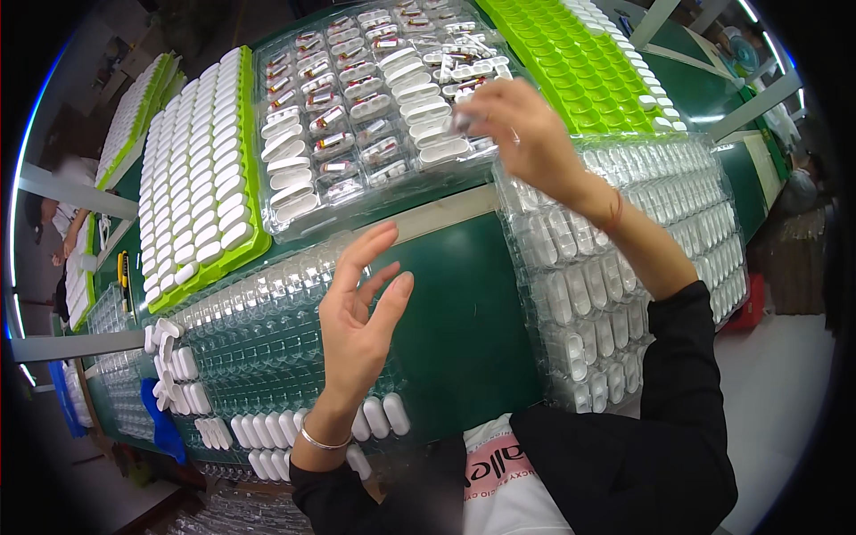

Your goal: The person assembles small cylindrical components into white earbud-style cases. They repeatedly pick up a component, insert it into the case, close the case, and place it into a green tray. The process is repeated for multiple units throughout the clip.

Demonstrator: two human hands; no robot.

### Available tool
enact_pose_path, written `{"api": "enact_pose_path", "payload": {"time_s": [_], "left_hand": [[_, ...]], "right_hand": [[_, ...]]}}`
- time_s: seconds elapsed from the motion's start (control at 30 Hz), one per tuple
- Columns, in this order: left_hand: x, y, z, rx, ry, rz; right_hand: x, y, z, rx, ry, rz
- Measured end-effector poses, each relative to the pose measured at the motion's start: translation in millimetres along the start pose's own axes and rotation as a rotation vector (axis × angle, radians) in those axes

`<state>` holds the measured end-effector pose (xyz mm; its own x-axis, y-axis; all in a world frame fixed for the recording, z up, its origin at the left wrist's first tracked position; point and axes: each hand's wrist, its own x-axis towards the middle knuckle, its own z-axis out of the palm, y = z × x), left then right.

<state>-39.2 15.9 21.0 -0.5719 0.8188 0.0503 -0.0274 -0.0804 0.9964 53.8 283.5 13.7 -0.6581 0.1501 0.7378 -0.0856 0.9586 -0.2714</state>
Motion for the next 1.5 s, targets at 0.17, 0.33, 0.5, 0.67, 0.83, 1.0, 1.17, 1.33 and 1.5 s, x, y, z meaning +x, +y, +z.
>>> {"api": "enact_pose_path", "payload": {"time_s": [0.17, 0.33, 0.5, 0.67, 0.83, 1.0, 1.17, 1.33, 1.5], "left_hand": [[0, -7, -1, -0.013, -0.057, -0.037], [-11, -6, -11, 0.033, -0.017, -0.051], [-19, -17, -17, 0.057, -0.039, -0.075], [-24, -17, -17, 0.098, -0.071, -0.057], [-27, -19, -31, 0.064, -0.042, -0.056], [-16, -14, -39, -0.076, 0.132, -0.139], [4, -11, -44, -0.505, 0.027, -0.238], [-12, -12, -27, -0.358, -0.010, -0.063], [-16, -8, -18, -0.284, -0.029, 0.159]], "right_hand": [[29, 115, 7, -0.148, -0.001, 0.366], [48, 135, 39, -0.323, -0.078, 0.203], [77, 75, 119, 0.063, -0.325, 0.013], [79, 30, 187, -0.156, -0.478, -0.167], [90, 24, 174, -0.032, -0.573, 0.112], [79, -5, 121, 0.344, -0.291, -0.150], [41, -79, 42, 0.437, -0.355, -0.422], [10, -101, 17, 0.635, -0.319, -0.124], [2, -117, 3, 0.795, -0.290, 0.176]]}}
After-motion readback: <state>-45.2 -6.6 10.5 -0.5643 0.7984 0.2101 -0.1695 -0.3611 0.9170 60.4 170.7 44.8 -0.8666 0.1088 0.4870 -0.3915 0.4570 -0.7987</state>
